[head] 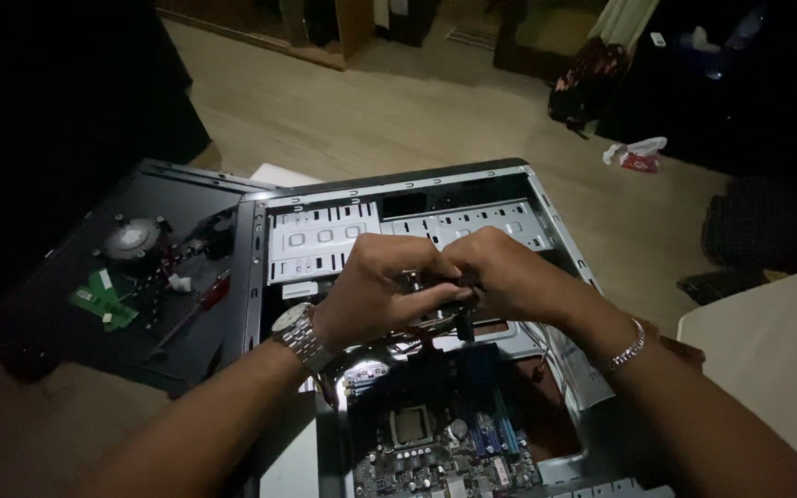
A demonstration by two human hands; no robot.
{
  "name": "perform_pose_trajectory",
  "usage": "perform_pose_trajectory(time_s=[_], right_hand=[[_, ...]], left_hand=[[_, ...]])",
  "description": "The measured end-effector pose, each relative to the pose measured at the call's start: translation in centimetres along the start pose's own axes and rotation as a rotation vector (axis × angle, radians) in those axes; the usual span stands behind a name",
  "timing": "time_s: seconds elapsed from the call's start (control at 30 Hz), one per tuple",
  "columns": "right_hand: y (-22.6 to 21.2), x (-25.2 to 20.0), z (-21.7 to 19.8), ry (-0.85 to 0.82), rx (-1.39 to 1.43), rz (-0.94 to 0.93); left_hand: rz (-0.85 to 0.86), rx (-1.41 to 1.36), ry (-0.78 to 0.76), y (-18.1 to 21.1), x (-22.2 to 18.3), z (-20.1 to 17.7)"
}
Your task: Cleaning internal components and managing cables inside a desktop computer case
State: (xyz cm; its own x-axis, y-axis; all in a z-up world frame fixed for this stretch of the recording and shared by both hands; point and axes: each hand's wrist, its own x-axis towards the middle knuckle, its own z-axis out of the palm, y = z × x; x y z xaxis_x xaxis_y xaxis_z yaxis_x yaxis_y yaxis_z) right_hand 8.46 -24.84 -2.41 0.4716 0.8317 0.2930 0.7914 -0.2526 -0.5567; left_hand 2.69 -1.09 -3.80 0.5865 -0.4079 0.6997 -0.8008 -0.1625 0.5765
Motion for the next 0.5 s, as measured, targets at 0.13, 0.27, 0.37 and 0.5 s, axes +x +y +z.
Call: perform_pose_trajectory(time_s=[0.13,0.27,0.37,0.5], right_hand=[[-2.1,-0.2,-1.9,0.006,-0.108,-0.028],[-3.2,-0.2,-2.5,0.188,0.103,0.004],[-3.8,-0.3,-2.6,0.257,0.214,-0.036],[-4.3,-0.2,-3.0,0.338,0.353,-0.141]], left_hand=[[-0.002,0.116,0.071,-0.3,0.3,-0.5],[0.027,0.213,0.137,-1.2,0.0,-0.4],[0.02,0.202,0.185,0.4,0.4,-0.5],[-0.023,0.118,0.25,1.6,0.5,-0.2]])
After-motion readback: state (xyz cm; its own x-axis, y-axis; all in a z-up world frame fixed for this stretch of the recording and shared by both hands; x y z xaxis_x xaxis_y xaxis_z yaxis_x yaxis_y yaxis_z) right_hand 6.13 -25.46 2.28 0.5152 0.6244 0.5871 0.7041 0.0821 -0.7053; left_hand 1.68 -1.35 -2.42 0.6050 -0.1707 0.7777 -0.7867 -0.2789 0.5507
